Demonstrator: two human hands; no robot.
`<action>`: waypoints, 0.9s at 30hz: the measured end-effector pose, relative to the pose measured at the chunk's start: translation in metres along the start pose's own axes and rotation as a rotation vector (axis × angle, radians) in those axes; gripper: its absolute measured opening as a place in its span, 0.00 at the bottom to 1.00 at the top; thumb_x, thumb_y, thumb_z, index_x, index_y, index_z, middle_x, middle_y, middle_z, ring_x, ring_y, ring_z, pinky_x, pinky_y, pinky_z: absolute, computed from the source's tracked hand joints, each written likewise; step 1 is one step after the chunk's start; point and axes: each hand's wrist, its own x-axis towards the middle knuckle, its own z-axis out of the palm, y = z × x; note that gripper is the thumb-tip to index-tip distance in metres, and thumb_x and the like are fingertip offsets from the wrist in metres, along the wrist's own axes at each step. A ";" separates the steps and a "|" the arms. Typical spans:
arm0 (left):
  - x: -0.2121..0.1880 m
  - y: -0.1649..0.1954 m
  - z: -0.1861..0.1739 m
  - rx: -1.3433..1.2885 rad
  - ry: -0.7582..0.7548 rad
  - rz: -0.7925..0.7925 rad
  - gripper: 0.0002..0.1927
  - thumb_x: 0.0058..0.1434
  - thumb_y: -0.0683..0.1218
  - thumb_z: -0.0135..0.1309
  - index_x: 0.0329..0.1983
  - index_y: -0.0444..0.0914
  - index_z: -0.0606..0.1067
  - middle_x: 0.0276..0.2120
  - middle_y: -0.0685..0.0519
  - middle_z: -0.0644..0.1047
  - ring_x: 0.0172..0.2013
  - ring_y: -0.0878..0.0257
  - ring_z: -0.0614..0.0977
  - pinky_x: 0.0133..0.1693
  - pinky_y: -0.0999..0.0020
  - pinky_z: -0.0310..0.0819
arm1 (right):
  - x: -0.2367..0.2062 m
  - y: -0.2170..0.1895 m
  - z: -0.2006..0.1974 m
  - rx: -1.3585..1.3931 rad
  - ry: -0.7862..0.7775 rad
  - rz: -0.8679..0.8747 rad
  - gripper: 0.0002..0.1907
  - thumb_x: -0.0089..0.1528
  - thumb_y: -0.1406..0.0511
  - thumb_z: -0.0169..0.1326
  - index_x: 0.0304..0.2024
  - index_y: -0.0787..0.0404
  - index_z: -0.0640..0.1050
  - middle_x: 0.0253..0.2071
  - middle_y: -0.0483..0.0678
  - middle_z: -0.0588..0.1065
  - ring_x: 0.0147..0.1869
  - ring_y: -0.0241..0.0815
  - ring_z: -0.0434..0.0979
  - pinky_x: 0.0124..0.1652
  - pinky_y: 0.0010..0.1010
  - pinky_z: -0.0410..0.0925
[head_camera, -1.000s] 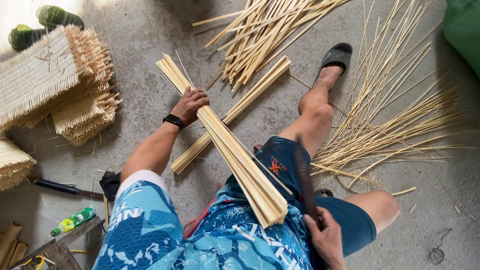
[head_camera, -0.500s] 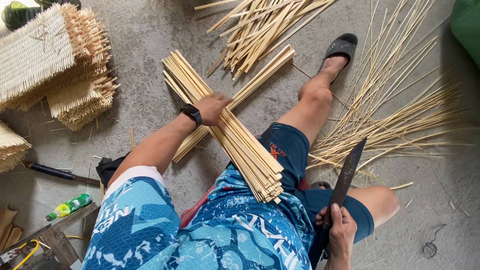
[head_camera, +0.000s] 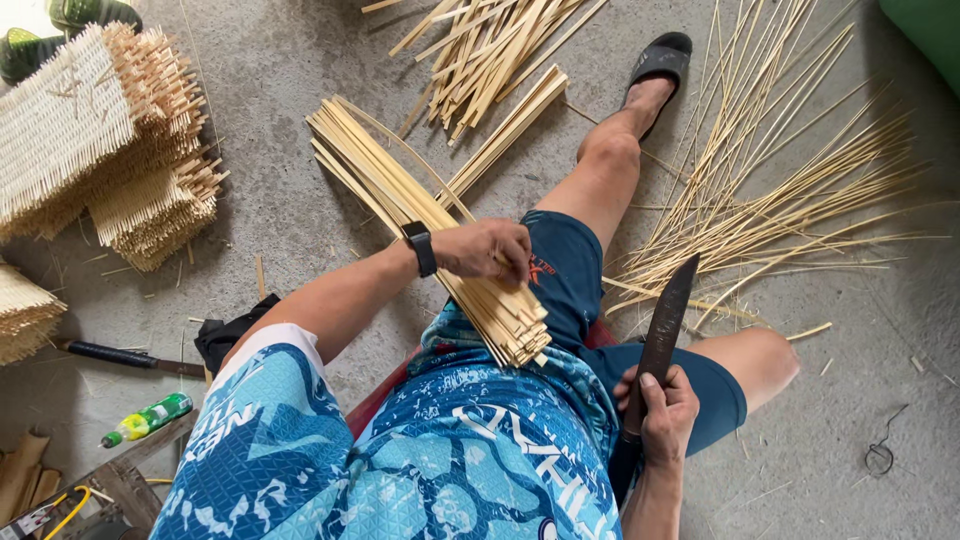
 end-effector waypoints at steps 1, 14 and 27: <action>0.001 0.005 0.007 -0.139 0.065 -0.025 0.13 0.58 0.39 0.64 0.44 0.47 0.84 0.42 0.54 0.81 0.45 0.61 0.82 0.50 0.62 0.80 | -0.006 0.002 -0.009 0.022 -0.028 -0.046 0.09 0.69 0.66 0.54 0.40 0.67 0.73 0.31 0.53 0.77 0.28 0.37 0.76 0.28 0.23 0.70; 0.107 0.113 0.082 0.039 0.442 0.525 0.17 0.67 0.40 0.63 0.57 0.47 0.79 0.44 0.56 0.76 0.41 0.67 0.81 0.42 0.70 0.80 | -0.061 -0.096 -0.040 0.670 -0.327 -0.109 0.32 0.73 0.61 0.51 0.76 0.63 0.58 0.27 0.47 0.67 0.20 0.34 0.66 0.21 0.21 0.63; 0.090 0.176 0.170 -0.004 0.573 0.335 0.13 0.67 0.35 0.61 0.53 0.40 0.80 0.44 0.52 0.82 0.44 0.63 0.85 0.43 0.71 0.82 | -0.098 -0.119 -0.052 0.448 -0.464 -0.270 0.33 0.75 0.55 0.42 0.78 0.62 0.56 0.32 0.42 0.63 0.24 0.26 0.58 0.24 0.14 0.56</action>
